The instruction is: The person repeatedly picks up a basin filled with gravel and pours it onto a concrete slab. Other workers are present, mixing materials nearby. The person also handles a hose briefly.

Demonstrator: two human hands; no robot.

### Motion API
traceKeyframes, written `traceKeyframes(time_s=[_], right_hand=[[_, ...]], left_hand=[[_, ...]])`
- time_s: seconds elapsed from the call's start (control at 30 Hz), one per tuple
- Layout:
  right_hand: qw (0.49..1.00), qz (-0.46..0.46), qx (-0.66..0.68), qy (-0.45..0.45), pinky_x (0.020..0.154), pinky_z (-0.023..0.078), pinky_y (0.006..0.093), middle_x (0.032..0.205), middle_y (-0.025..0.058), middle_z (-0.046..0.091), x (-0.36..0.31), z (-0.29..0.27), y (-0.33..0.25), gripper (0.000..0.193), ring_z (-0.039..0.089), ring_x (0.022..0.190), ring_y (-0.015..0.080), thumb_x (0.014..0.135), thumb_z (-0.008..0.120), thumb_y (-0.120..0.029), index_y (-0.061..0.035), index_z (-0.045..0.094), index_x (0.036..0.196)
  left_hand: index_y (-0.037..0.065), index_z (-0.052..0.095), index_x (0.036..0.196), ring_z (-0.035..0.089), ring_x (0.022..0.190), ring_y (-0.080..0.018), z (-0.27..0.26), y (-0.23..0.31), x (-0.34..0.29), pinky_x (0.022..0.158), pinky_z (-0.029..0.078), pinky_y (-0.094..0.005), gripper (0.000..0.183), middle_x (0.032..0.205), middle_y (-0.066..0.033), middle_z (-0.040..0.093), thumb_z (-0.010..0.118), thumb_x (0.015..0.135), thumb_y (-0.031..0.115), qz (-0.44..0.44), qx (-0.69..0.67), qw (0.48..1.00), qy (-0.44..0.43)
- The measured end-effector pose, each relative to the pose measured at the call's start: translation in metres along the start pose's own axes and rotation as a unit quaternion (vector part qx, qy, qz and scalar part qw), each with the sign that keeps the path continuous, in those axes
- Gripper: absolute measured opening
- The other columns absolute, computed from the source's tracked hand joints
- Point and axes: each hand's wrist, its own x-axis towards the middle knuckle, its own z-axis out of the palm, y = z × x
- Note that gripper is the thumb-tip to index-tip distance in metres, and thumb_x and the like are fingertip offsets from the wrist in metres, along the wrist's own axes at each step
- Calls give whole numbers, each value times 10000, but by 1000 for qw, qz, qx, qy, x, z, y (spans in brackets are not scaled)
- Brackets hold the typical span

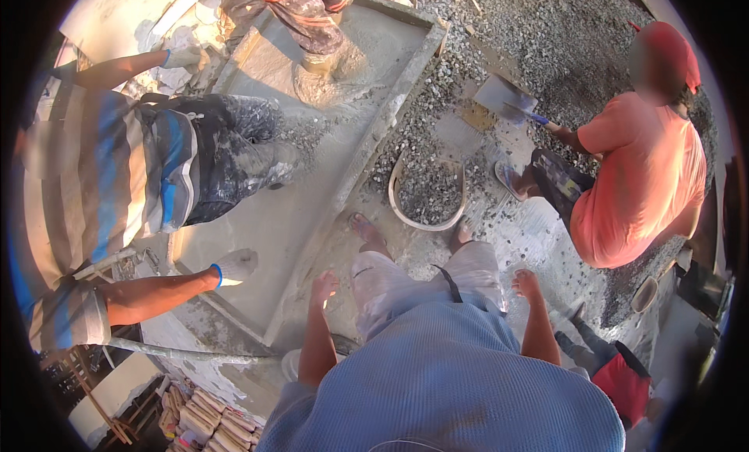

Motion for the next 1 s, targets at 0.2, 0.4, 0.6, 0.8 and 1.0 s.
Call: traceKeyframes(time_s=[0.2,0.4,0.6,0.8,1.0], right_hand=[[996,-91,-17,10,498,485,299,799,73,643,37,-8,-36,252,619,608,148,896,467,-223,-71,581,1062],[986,-158,-39,-25,494,476,263,778,86,640,96,-29,-67,268,631,628,140,898,482,-215,-23,575,1061],[980,-181,-71,-37,507,475,263,767,101,640,118,-55,-79,277,637,632,149,905,469,-204,-6,572,1070],[973,-207,-103,-23,552,491,276,779,108,647,122,-35,-87,263,636,642,150,907,451,-172,-14,569,1081],[969,-227,-56,-77,629,500,288,782,103,647,94,27,-89,254,628,642,148,886,474,-127,-15,574,1091]], left_hand=[[84,575,1097,611,792,-155,27,50,17,644,485,-316,332,896,-45,632,474,908,337,36,38,999,12],[38,596,1058,606,766,-140,131,58,0,655,468,-285,290,841,-70,643,472,907,252,71,-35,995,57],[17,608,1076,619,820,-168,226,71,-25,766,470,-274,282,894,-110,654,487,900,202,163,81,983,17],[35,592,1109,615,826,-149,225,83,-20,711,476,-270,286,895,-86,651,488,900,200,102,40,994,-23],[29,583,1123,596,800,-136,173,47,-10,682,473,-265,288,895,-76,642,479,898,175,80,8,994,68]])
